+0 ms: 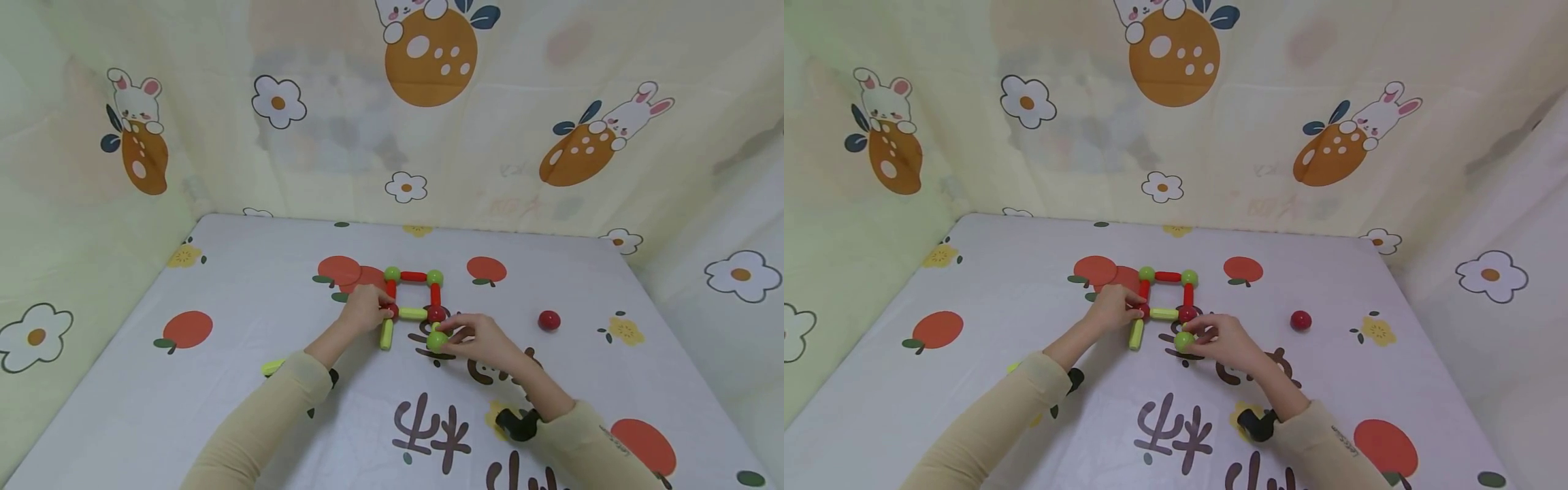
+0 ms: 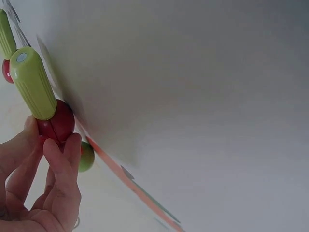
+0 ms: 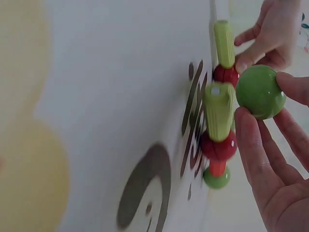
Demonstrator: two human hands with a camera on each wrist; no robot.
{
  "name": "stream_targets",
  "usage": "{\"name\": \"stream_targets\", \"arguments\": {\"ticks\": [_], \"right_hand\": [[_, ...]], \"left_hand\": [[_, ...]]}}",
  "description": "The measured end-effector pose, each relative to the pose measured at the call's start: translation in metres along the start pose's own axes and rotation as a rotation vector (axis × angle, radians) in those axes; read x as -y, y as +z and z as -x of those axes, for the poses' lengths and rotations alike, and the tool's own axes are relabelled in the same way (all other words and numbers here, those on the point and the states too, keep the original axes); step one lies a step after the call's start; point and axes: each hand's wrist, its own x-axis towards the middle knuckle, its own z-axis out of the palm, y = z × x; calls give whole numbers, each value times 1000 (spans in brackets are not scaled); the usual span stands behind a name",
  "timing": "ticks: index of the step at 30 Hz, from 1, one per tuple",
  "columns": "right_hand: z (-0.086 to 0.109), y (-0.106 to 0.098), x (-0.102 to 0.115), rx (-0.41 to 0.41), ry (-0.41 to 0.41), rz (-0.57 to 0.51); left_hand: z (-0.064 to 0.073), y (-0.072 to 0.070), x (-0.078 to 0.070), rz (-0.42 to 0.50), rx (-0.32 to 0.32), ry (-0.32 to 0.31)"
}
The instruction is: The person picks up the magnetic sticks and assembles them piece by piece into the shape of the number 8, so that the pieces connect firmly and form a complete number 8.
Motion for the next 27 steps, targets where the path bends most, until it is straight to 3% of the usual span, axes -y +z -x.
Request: {"name": "stream_targets", "arguments": {"ticks": [15, 27], "right_hand": [[-24, 34, 5, 97, -70, 8], [-30, 51, 16, 147, -101, 25]], "left_hand": [[0, -1, -1, -15, 0, 11], [0, -1, 0, -24, -2, 6]]}}
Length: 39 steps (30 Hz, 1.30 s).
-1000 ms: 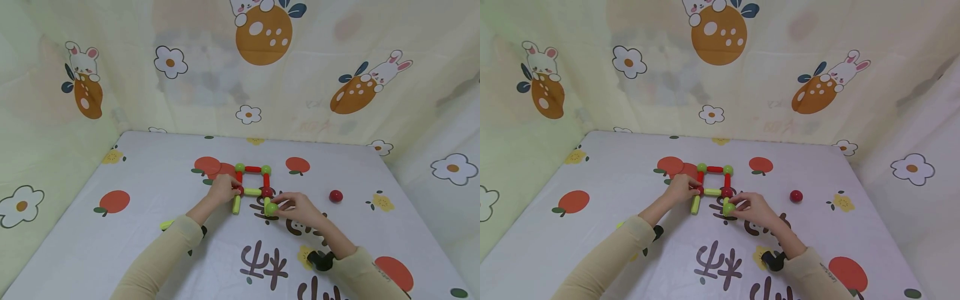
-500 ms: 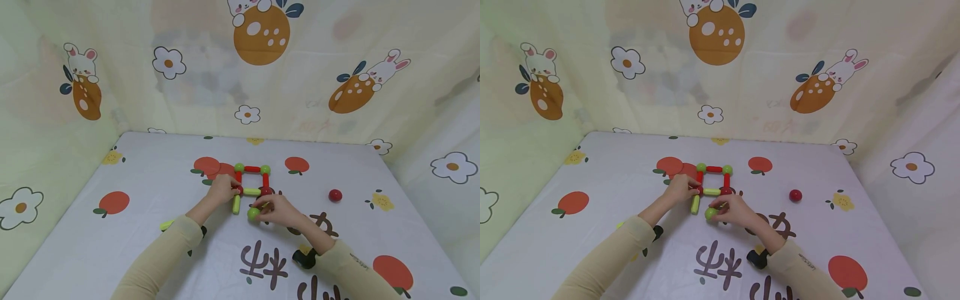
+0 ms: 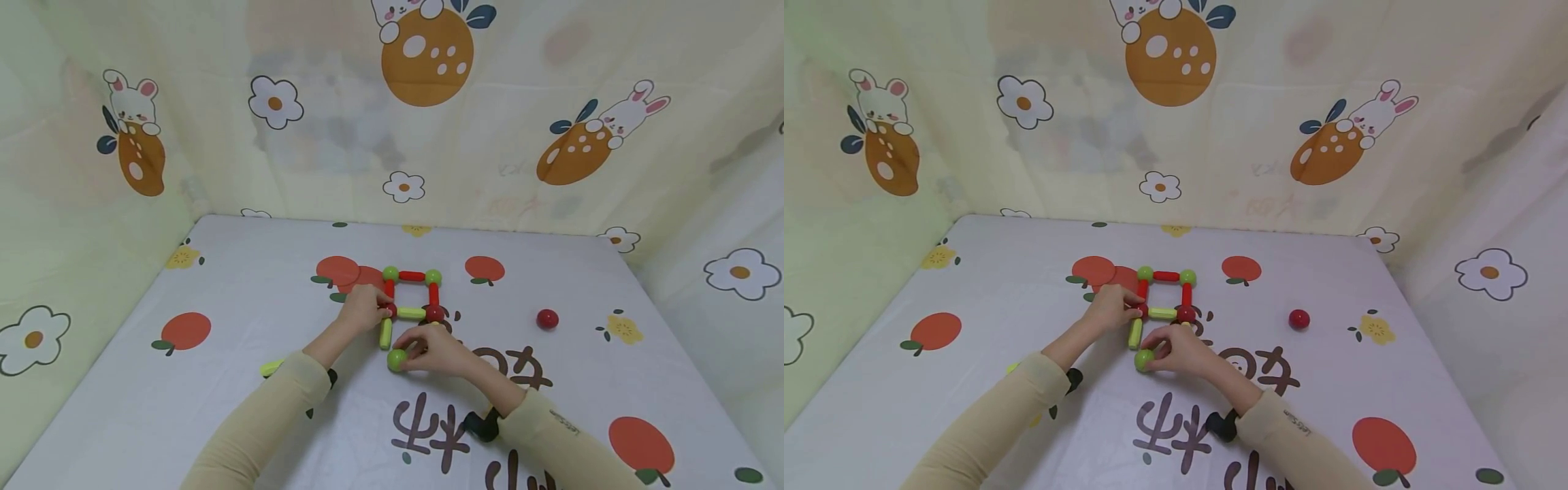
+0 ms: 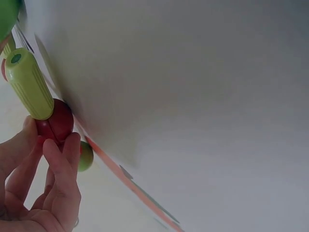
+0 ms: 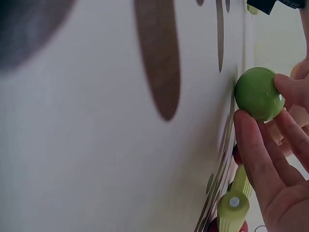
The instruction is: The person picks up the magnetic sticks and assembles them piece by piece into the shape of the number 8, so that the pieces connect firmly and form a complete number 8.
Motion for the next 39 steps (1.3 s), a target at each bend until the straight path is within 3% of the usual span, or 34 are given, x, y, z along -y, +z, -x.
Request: {"name": "stream_targets", "arguments": {"ticks": [12, 23, 30, 39], "right_hand": [[-11, 13, 9, -27, 22, 7], [-11, 15, 13, -76, 39, 31], [-10, 17, 14, -114, 53, 60], [-10, 19, 19, -128, 46, 79]], "left_hand": [[1, -1, -2, -7, -10, 8], [1, -1, -2, -15, -17, 17], [2, 0, -2, -24, -35, 57], [2, 0, -2, -40, -42, 52]]}}
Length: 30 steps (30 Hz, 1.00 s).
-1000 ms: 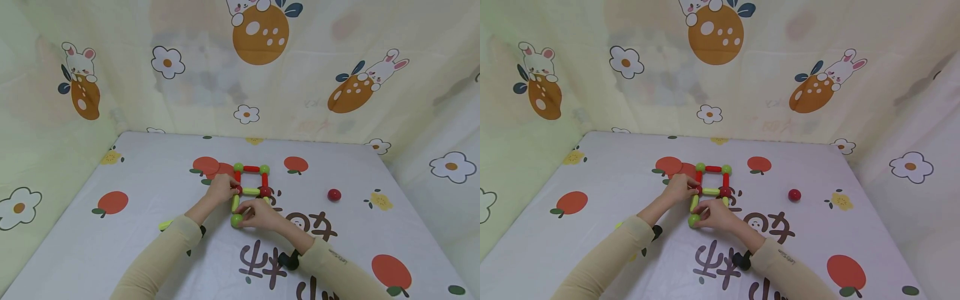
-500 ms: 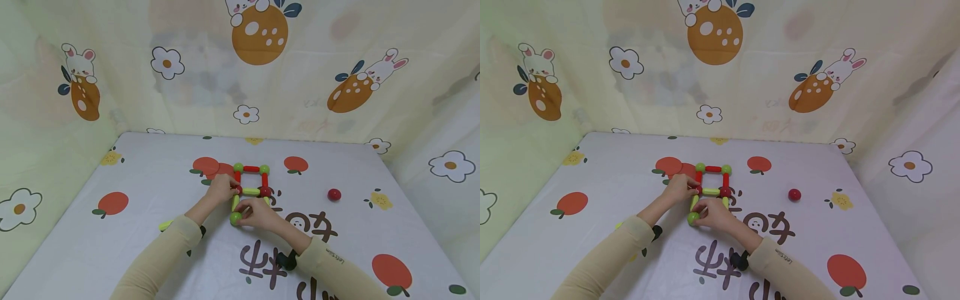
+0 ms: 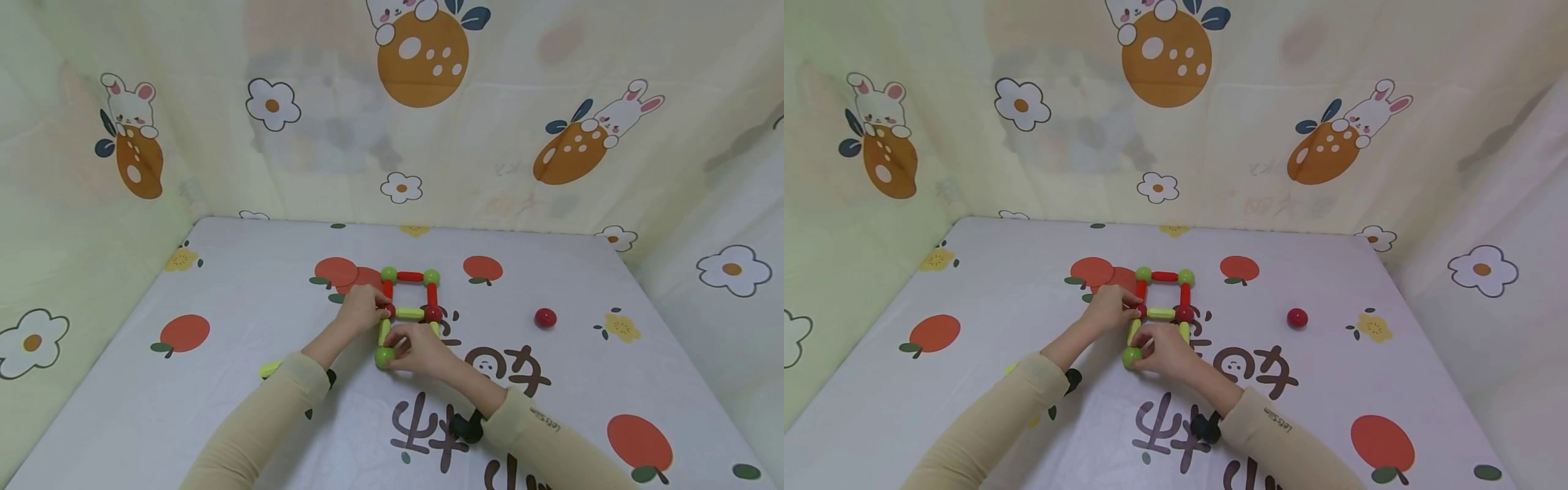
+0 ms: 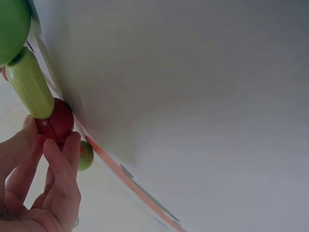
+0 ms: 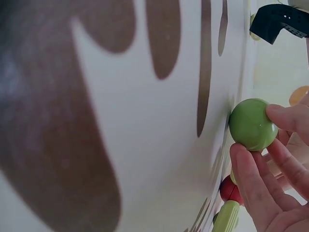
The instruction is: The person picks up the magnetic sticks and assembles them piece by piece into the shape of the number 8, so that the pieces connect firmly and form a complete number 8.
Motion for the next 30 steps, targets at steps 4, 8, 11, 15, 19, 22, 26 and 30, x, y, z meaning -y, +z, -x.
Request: {"name": "stream_targets", "arguments": {"ticks": [4, 8, 11, 15, 19, 22, 26, 30], "right_hand": [[0, 1, 1, -8, 9, 6], [0, 1, 1, -17, 12, 14], [0, 1, 1, -20, 17, 15], [0, 1, 0, -20, 22, 11], [1, -1, -1, -21, 28, 0], [3, -5, -3, -31, 35, -15], [6, -13, -6, -58, 54, -35], [11, -22, -10, -87, 65, -37]], "left_hand": [[0, 0, 0, 3, 9, -8], [-1, 0, 1, 23, 19, -9], [-1, -1, 1, 40, 29, -16], [-2, -3, 1, 45, 40, -18], [-1, -4, 1, 47, 47, -18], [-1, -4, 0, 52, 49, -23], [-1, -4, 0, 63, 51, -34], [-2, -3, 1, 74, 59, -37]]}}
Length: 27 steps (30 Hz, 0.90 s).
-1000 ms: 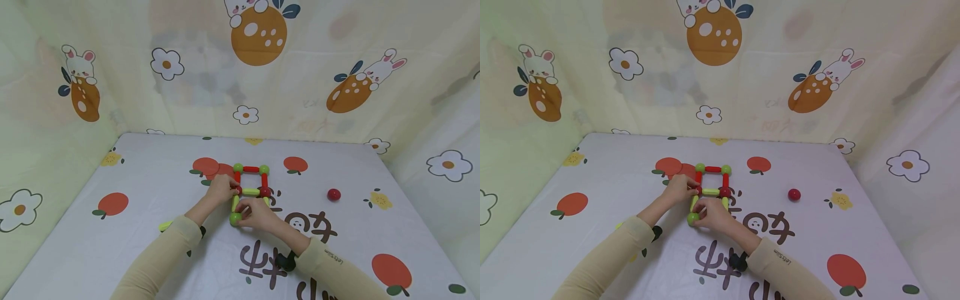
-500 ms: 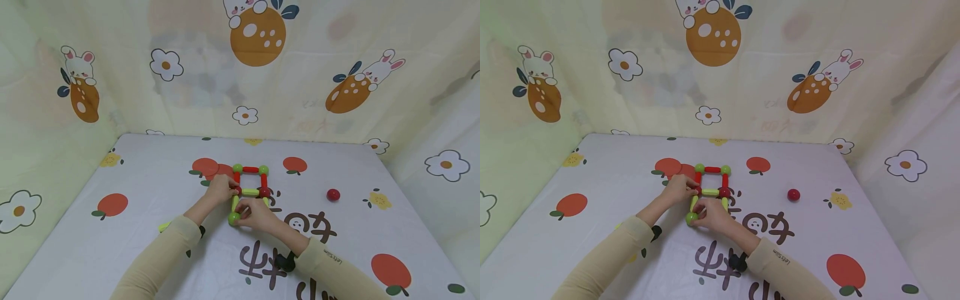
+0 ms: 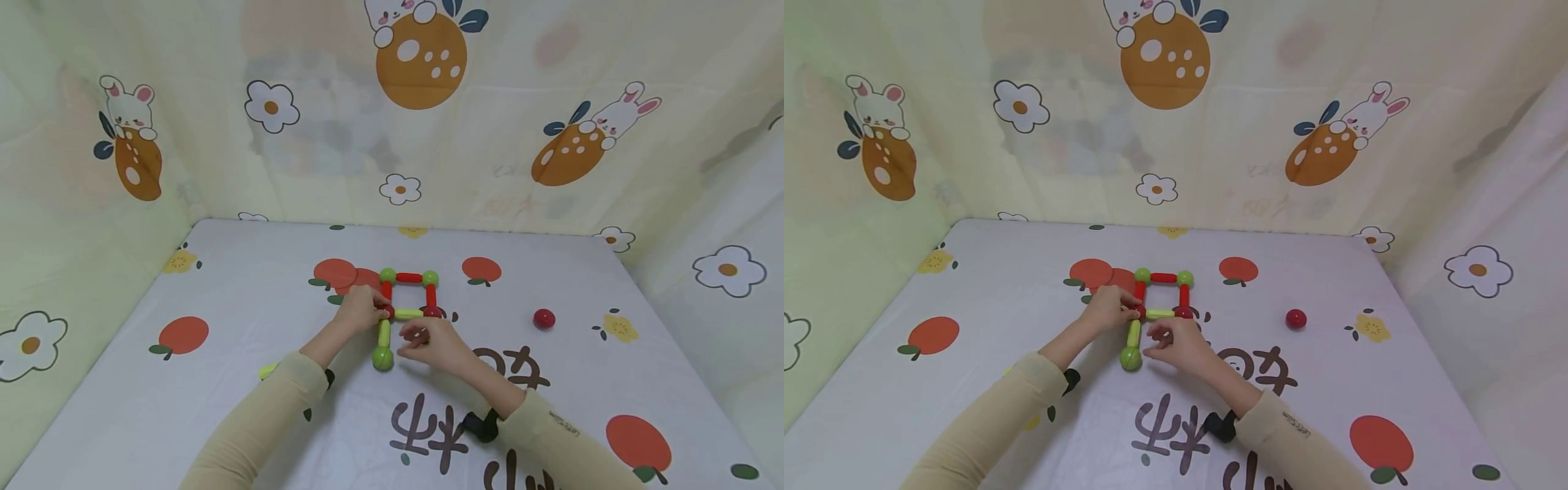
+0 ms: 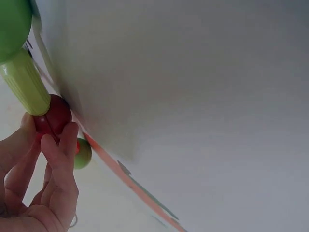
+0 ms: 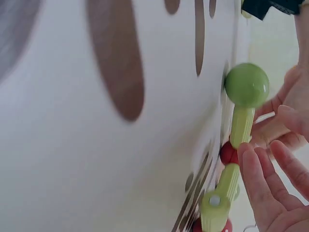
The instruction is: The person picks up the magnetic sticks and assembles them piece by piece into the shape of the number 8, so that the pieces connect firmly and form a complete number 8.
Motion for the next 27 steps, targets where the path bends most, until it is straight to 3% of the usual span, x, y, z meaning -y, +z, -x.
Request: {"name": "stream_targets", "arguments": {"ticks": [11, 27], "right_hand": [[14, -38, -16, -111, 43, 27], [41, -85, -40, -267, 21, 106]], "left_hand": [[-1, 2, 0, 3, -3, -27], [0, 1, 1, 7, -6, -14]]}}
